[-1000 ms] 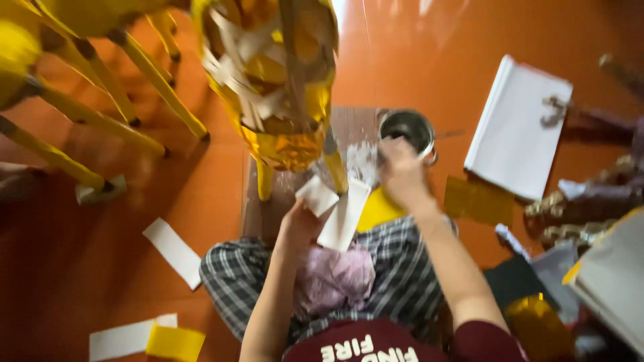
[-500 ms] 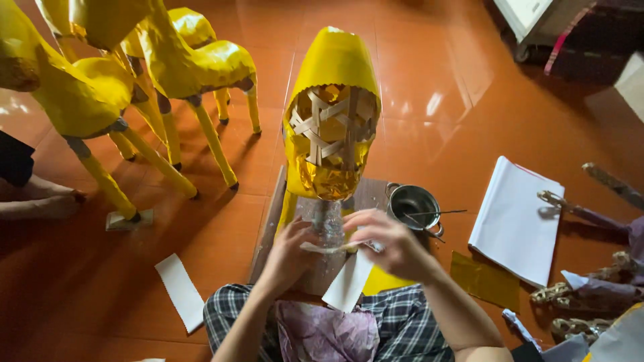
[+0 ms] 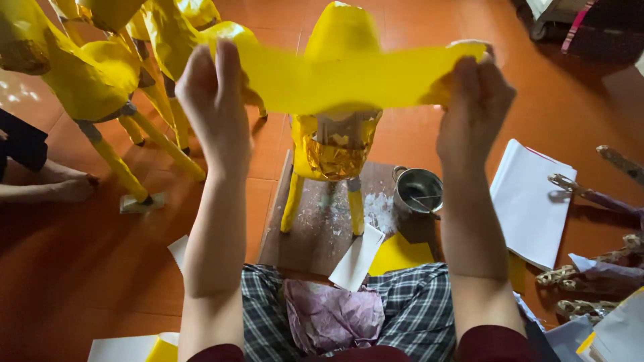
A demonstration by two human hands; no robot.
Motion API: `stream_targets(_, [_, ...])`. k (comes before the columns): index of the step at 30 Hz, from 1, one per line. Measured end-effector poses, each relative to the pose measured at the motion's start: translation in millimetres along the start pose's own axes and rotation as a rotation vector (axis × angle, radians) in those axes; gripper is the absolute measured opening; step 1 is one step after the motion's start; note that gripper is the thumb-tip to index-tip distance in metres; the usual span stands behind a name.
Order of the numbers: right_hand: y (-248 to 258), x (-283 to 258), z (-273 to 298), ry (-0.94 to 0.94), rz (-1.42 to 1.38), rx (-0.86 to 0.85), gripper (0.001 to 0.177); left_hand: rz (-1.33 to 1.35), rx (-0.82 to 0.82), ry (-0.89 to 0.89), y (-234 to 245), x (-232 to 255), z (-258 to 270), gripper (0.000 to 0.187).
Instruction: Decorate a giraffe sculpture by applying yellow paper strips and cutting them to size.
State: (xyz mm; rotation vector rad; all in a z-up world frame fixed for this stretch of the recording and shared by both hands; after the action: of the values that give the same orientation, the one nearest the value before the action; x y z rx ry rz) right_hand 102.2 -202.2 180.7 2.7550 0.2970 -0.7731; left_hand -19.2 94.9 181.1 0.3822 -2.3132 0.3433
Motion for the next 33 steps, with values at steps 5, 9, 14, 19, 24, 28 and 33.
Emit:
stream_targets(5, [-16, 27, 1, -0.226, -0.205, 0.1, 0.038, 0.01, 0.092, 0.01, 9, -41, -26, 0.035])
stream_targets(9, [-35, 47, 2, -0.26, -0.381, 0.04, 0.026, -0.101, 0.084, 0.055, 13, -83, -27, 0.036])
stream_targets(14, [-54, 59, 1, -0.25, -0.247, -0.013, 0.036, -0.166, -0.008, 0.049, -5, -116, -29, 0.038])
stream_targets(19, [-67, 59, 3, -0.293, -0.488, 0.128, 0.021, 0.036, -0.15, 0.075, -44, -80, -31, 0.034])
stream_targets(24, [-74, 129, 17, -0.267, -0.526, 0.088, 0.025, 0.171, -0.114, 0.083, -31, -163, -29, 0.034])
stream_targets(28, [-79, 132, 20, -0.341, -0.496, 0.118, 0.025, 0.258, -0.06, 0.14, -32, -168, -27, 0.034])
stream_targets(33, [-87, 102, 17, -0.326, -0.555, 0.177, 0.023, 0.301, -0.028, 0.178, -45, -138, -24, 0.033])
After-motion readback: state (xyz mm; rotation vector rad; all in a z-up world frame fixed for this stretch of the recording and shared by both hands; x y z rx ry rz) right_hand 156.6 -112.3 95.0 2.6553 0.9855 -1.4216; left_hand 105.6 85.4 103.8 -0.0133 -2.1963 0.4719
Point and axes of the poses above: each hand's wrist, its own z-axis away from the middle knuckle, its own y-axis out of the back of the hand, x = y × z, the point moved 8 cm from there along -z, towards the middle knuckle, and after that the axes turned 13 degrees about -x, right-handed, at the moved point
